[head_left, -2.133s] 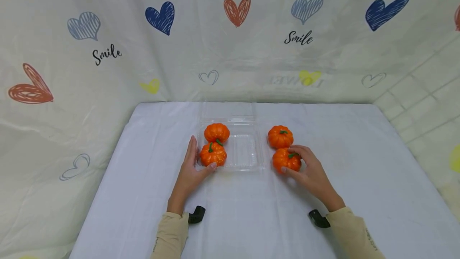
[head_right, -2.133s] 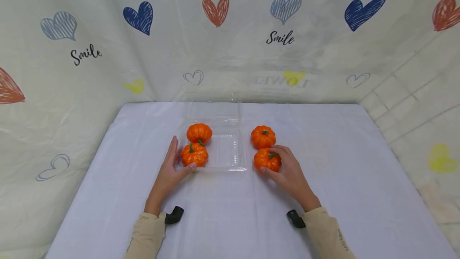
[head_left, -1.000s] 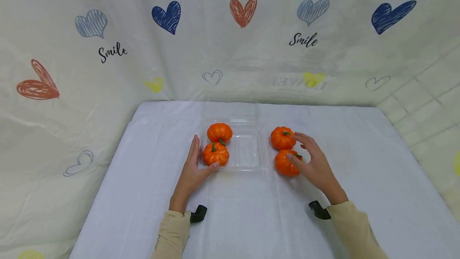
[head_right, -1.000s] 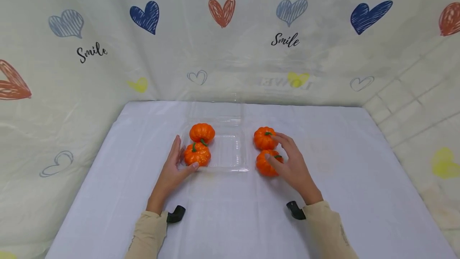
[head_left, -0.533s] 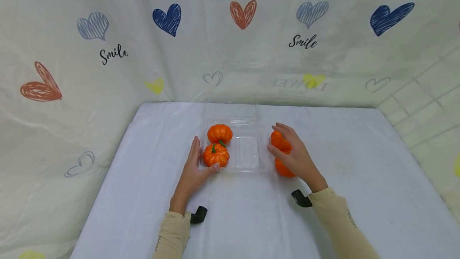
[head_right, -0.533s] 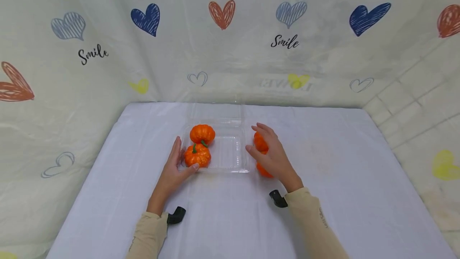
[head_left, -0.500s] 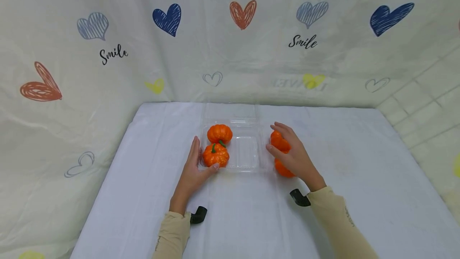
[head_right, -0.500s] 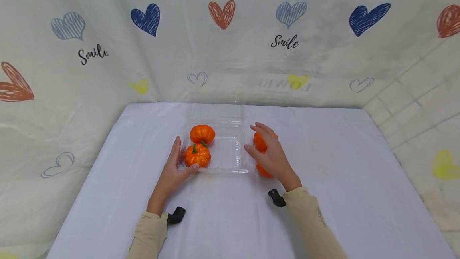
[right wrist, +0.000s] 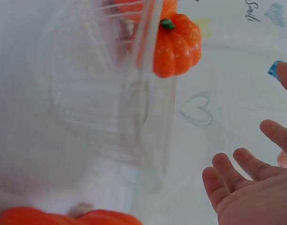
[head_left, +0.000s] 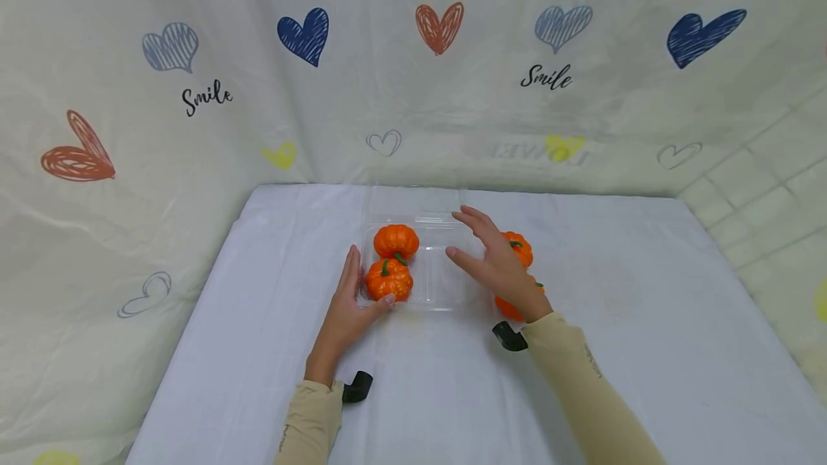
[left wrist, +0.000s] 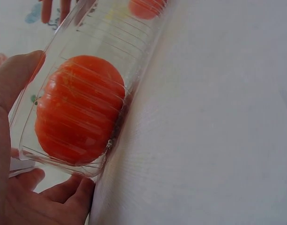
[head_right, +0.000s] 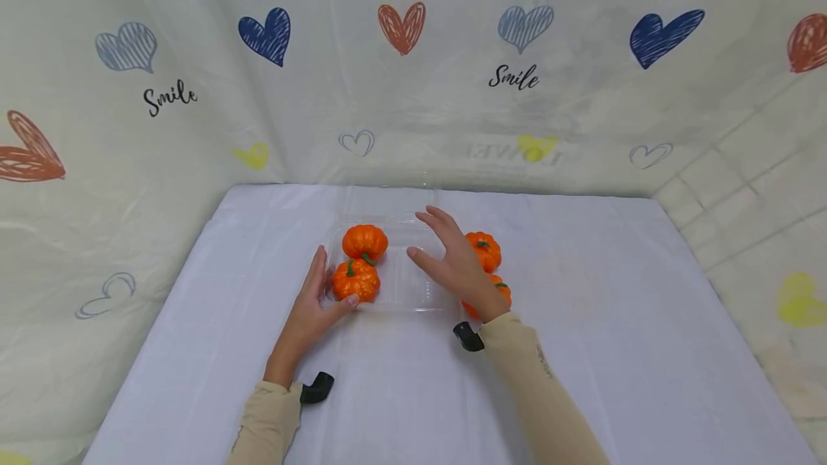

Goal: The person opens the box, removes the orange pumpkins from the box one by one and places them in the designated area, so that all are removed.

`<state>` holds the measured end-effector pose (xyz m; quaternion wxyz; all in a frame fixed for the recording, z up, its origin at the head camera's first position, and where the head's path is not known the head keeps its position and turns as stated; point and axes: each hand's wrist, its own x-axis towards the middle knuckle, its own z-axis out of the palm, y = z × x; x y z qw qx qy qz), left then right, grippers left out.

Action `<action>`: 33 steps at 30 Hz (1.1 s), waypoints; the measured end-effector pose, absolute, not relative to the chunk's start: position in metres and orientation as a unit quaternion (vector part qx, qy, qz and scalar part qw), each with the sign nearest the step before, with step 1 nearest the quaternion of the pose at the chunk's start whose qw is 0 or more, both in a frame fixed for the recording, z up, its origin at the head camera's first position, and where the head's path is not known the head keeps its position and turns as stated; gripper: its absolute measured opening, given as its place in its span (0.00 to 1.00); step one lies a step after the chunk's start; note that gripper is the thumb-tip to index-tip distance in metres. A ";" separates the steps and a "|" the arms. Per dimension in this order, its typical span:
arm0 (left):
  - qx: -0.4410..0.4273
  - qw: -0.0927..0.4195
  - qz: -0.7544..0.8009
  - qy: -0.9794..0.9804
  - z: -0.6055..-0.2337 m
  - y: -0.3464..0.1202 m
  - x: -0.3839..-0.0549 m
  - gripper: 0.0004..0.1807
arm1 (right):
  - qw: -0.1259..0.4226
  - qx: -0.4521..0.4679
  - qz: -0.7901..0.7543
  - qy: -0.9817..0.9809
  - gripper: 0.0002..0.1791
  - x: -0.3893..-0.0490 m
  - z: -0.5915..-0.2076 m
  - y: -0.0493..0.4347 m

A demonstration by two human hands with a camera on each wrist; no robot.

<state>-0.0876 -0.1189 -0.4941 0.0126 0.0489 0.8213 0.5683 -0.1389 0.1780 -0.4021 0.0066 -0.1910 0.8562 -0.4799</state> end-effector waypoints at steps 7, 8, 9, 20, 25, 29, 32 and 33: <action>0.044 0.012 0.564 0.824 -0.493 -0.118 -0.088 0.65 | 0.004 -0.234 -0.464 0.854 0.37 -0.151 -0.394 0.155; 0.044 0.012 0.565 0.824 -0.493 -0.119 -0.088 0.65 | 0.006 -0.240 -0.462 0.854 0.36 -0.153 -0.393 0.152; 0.045 0.012 0.566 0.823 -0.493 -0.119 -0.088 0.65 | 0.008 -0.246 -0.461 0.852 0.36 -0.155 -0.392 0.149; 0.050 0.013 0.568 0.821 -0.495 -0.119 -0.089 0.64 | 0.029 -0.300 -0.423 0.854 0.35 -0.176 -0.385 0.115; 0.049 0.012 0.568 0.821 -0.495 -0.120 -0.089 0.64 | 0.056 -0.319 -0.404 0.855 0.35 -0.185 -0.383 0.102; 0.050 0.010 0.568 0.822 -0.496 -0.120 -0.089 0.64 | 0.088 -0.326 -0.385 0.859 0.34 -0.191 -0.384 0.095; 0.052 0.007 0.568 0.822 -0.497 -0.120 -0.090 0.64 | 0.116 -0.323 -0.362 0.867 0.33 -0.196 -0.387 0.090; 0.052 0.008 0.567 0.822 -0.497 -0.120 -0.090 0.64 | 0.124 -0.322 -0.356 0.868 0.32 -0.197 -0.389 0.089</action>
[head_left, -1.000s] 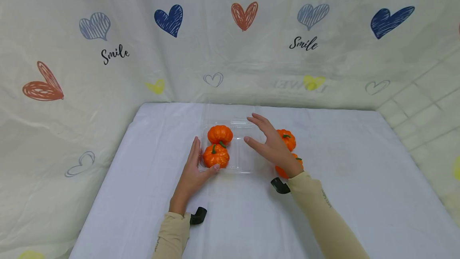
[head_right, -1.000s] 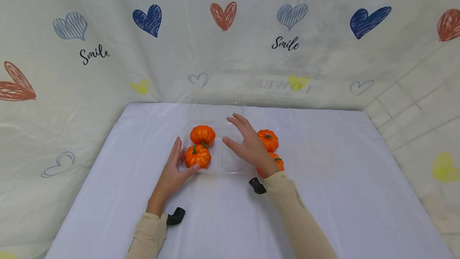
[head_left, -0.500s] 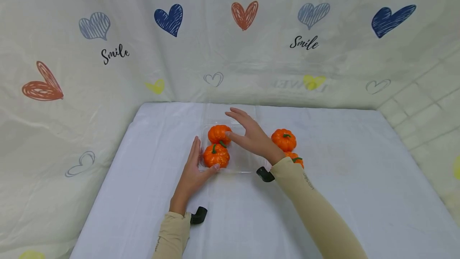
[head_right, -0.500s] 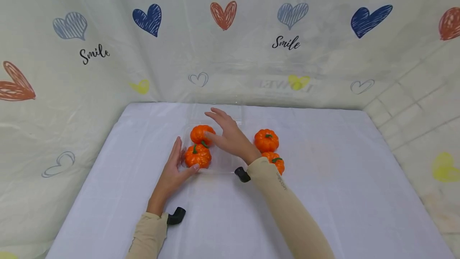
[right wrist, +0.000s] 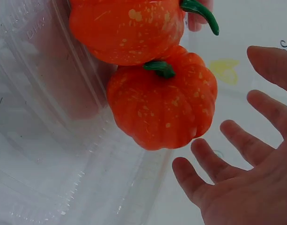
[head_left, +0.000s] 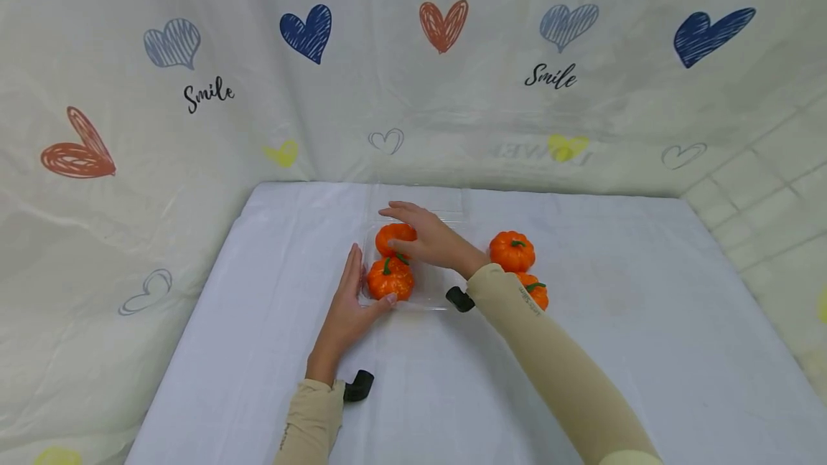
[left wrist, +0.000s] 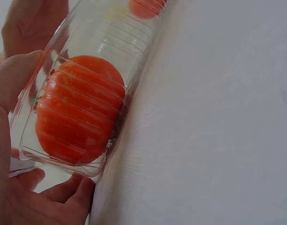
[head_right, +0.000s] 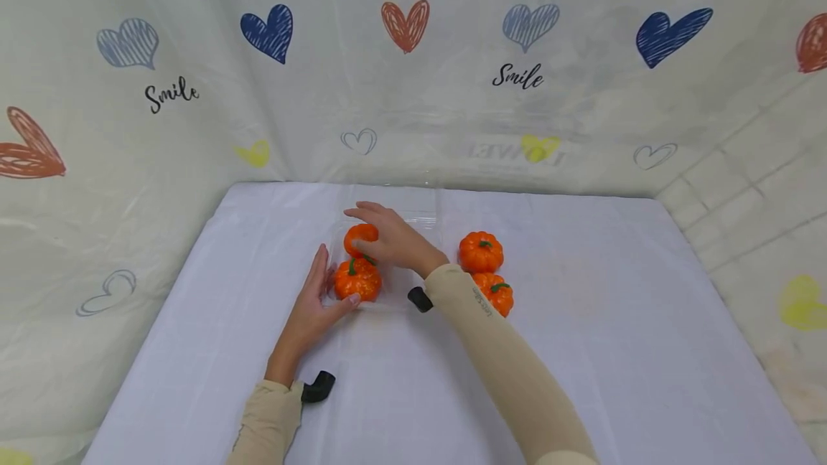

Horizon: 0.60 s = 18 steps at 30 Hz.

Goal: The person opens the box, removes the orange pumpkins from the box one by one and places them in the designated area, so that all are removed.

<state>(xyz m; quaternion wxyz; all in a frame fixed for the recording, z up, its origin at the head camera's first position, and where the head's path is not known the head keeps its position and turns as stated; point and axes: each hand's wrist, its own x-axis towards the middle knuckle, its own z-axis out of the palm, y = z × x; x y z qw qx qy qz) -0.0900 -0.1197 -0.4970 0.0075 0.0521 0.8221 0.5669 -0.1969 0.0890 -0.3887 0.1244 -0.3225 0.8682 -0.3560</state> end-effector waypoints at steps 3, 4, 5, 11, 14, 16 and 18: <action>0.052 0.010 0.567 0.822 -0.496 -0.119 -0.090 0.64 | 0.146 -0.325 -0.342 0.869 0.31 -0.199 -0.392 0.086; 0.052 0.011 0.567 0.822 -0.496 -0.119 -0.090 0.64 | 0.151 -0.327 -0.339 0.869 0.31 -0.200 -0.393 0.085; 0.051 0.012 0.568 0.822 -0.496 -0.119 -0.090 0.64 | 0.154 -0.330 -0.332 0.870 0.30 -0.200 -0.394 0.084; 0.051 0.014 0.574 0.817 -0.495 -0.119 -0.090 0.64 | 0.135 -0.364 -0.271 0.881 0.24 -0.202 -0.401 0.080; 0.050 0.015 0.576 0.816 -0.495 -0.119 -0.089 0.64 | 0.119 -0.370 -0.257 0.885 0.25 -0.201 -0.402 0.079; 0.050 0.014 0.577 0.815 -0.494 -0.119 -0.089 0.64 | 0.111 -0.373 -0.256 0.885 0.25 -0.201 -0.402 0.079; 0.048 0.014 0.575 0.817 -0.494 -0.119 -0.089 0.64 | 0.107 -0.373 -0.261 0.884 0.26 -0.201 -0.400 0.080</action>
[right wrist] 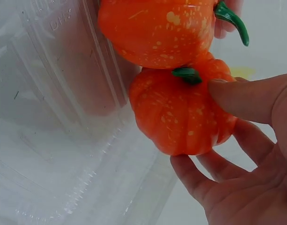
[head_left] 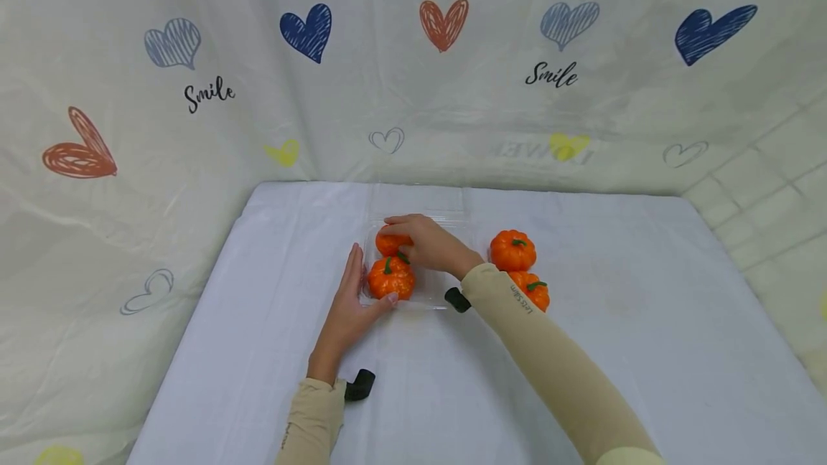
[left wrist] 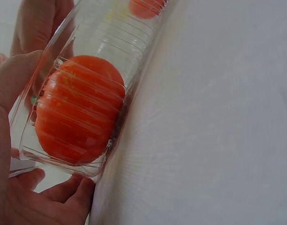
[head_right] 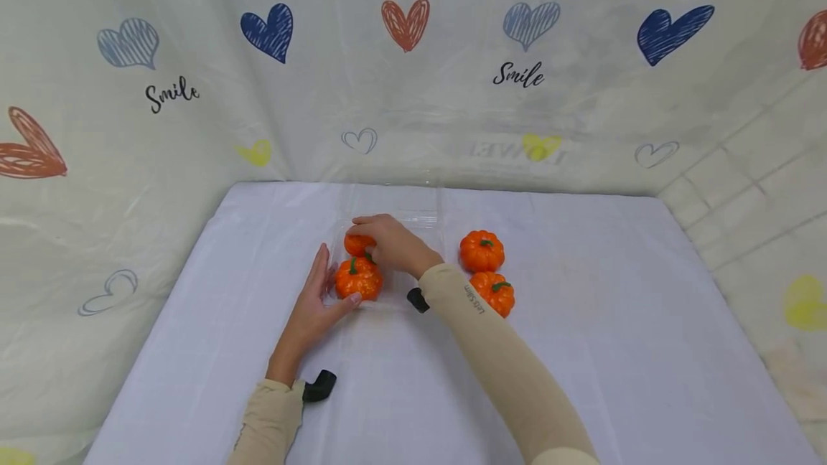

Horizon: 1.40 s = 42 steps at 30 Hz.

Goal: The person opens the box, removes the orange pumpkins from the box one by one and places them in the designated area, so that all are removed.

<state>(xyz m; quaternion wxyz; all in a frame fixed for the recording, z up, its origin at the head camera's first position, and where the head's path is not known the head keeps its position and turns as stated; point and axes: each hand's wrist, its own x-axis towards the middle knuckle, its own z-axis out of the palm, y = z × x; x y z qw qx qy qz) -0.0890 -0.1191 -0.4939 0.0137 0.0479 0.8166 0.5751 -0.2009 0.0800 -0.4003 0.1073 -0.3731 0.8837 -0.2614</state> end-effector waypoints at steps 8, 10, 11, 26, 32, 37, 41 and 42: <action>0.047 0.014 0.570 0.820 -0.493 -0.118 -0.089 0.64 | 0.097 -0.345 -0.304 0.882 0.26 -0.198 -0.391 0.087; 0.050 0.013 0.572 0.819 -0.494 -0.119 -0.090 0.64 | 0.086 -0.343 -0.315 0.881 0.27 -0.198 -0.389 0.089; 0.049 0.013 0.572 0.819 -0.494 -0.119 -0.089 0.64 | 0.079 -0.343 -0.320 0.880 0.27 -0.198 -0.389 0.091; 0.041 0.013 0.558 0.828 -0.493 -0.118 -0.087 0.65 | 0.045 -0.281 -0.384 0.878 0.27 -0.188 -0.380 0.128; 0.040 0.012 0.555 0.830 -0.492 -0.117 -0.087 0.65 | 0.031 -0.253 -0.395 0.883 0.26 -0.183 -0.374 0.148; 0.040 0.011 0.553 0.832 -0.491 -0.116 -0.085 0.65 | 0.028 -0.224 -0.417 0.881 0.26 -0.178 -0.371 0.169; 0.041 0.008 0.555 0.831 -0.492 -0.116 -0.085 0.65 | 0.023 -0.210 -0.421 0.882 0.26 -0.176 -0.371 0.185; 0.042 0.008 0.555 0.831 -0.492 -0.116 -0.085 0.65 | 0.022 -0.204 -0.422 0.883 0.27 -0.175 -0.371 0.190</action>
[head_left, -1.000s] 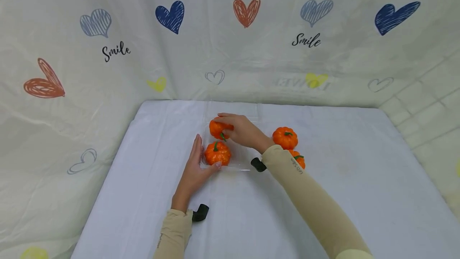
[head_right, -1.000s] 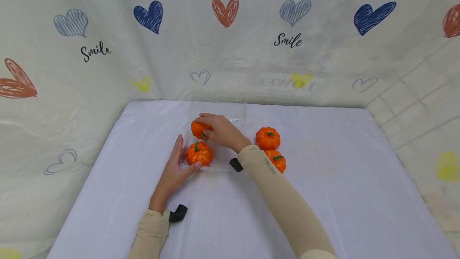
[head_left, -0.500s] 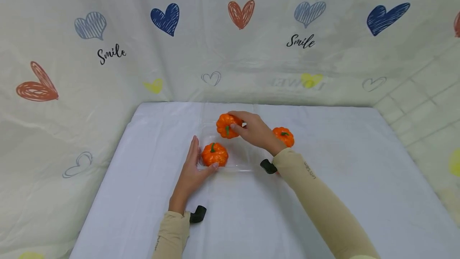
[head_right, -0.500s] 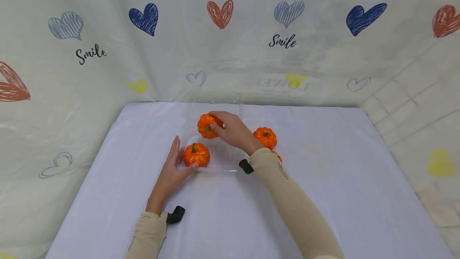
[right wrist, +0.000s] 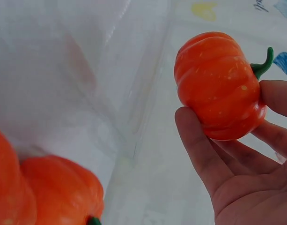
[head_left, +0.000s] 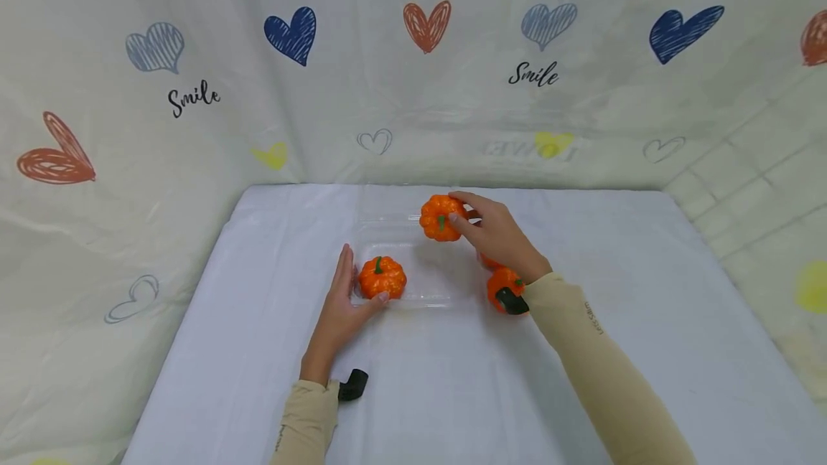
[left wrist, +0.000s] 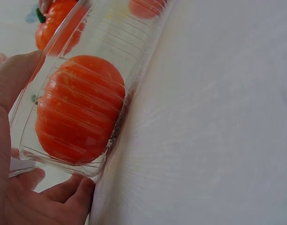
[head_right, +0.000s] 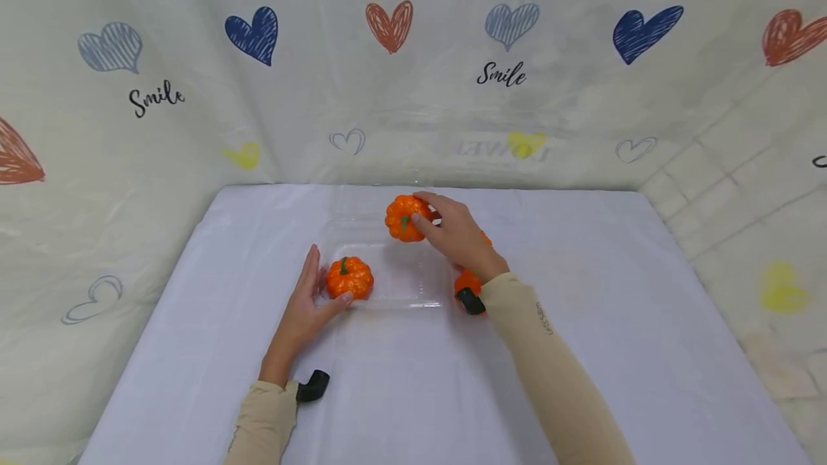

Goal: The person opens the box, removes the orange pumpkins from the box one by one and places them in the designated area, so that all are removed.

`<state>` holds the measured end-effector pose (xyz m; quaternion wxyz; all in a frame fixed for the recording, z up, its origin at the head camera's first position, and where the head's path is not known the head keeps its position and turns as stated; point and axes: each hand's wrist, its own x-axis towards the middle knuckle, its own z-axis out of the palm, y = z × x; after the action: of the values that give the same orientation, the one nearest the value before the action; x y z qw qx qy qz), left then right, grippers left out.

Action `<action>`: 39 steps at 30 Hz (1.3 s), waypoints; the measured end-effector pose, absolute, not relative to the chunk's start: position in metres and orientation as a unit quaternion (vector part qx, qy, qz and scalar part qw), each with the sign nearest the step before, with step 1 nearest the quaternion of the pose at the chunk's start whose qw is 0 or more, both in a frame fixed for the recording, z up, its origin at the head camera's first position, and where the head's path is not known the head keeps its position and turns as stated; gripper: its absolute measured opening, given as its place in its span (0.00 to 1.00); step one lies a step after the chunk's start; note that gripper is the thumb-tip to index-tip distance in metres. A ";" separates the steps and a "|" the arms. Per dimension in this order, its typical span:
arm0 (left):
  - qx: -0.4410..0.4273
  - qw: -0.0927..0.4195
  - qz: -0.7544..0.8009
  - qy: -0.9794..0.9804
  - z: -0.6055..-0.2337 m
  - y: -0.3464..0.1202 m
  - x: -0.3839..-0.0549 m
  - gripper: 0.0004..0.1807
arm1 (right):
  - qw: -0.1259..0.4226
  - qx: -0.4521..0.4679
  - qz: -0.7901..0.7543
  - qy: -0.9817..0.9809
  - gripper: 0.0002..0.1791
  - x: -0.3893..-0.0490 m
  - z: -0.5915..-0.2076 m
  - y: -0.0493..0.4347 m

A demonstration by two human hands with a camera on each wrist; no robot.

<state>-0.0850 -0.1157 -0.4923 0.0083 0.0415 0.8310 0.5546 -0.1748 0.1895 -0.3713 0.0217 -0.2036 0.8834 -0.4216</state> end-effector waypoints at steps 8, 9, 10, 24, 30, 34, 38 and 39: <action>0.049 0.009 0.558 0.828 -0.492 -0.117 -0.085 0.64 | 0.009 -0.155 -0.399 0.904 0.29 -0.169 -0.370 0.214; 0.049 0.008 0.557 0.829 -0.491 -0.117 -0.085 0.64 | 0.007 -0.152 -0.398 0.905 0.29 -0.168 -0.370 0.216; 0.049 0.008 0.556 0.829 -0.491 -0.117 -0.085 0.64 | 0.005 -0.148 -0.396 0.906 0.30 -0.167 -0.370 0.220; 0.044 0.014 0.558 0.828 -0.490 -0.116 -0.084 0.65 | -0.020 -0.084 -0.424 0.902 0.33 -0.153 -0.365 0.271; 0.044 0.017 0.561 0.826 -0.490 -0.117 -0.084 0.64 | -0.030 -0.065 -0.423 0.903 0.34 -0.151 -0.359 0.293; 0.046 0.015 0.564 0.824 -0.490 -0.117 -0.083 0.64 | -0.033 -0.047 -0.423 0.904 0.36 -0.149 -0.357 0.305; 0.047 0.012 0.567 0.822 -0.491 -0.116 -0.083 0.64 | -0.031 -0.030 -0.424 0.905 0.37 -0.148 -0.356 0.315; 0.048 0.012 0.567 0.822 -0.491 -0.116 -0.083 0.64 | -0.031 -0.028 -0.423 0.905 0.37 -0.148 -0.356 0.318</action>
<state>-0.0831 -0.1163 -0.4909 0.0121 0.0478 0.8223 0.5670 -0.1477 0.3178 -0.3564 -0.0308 -0.0279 0.9050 -0.4235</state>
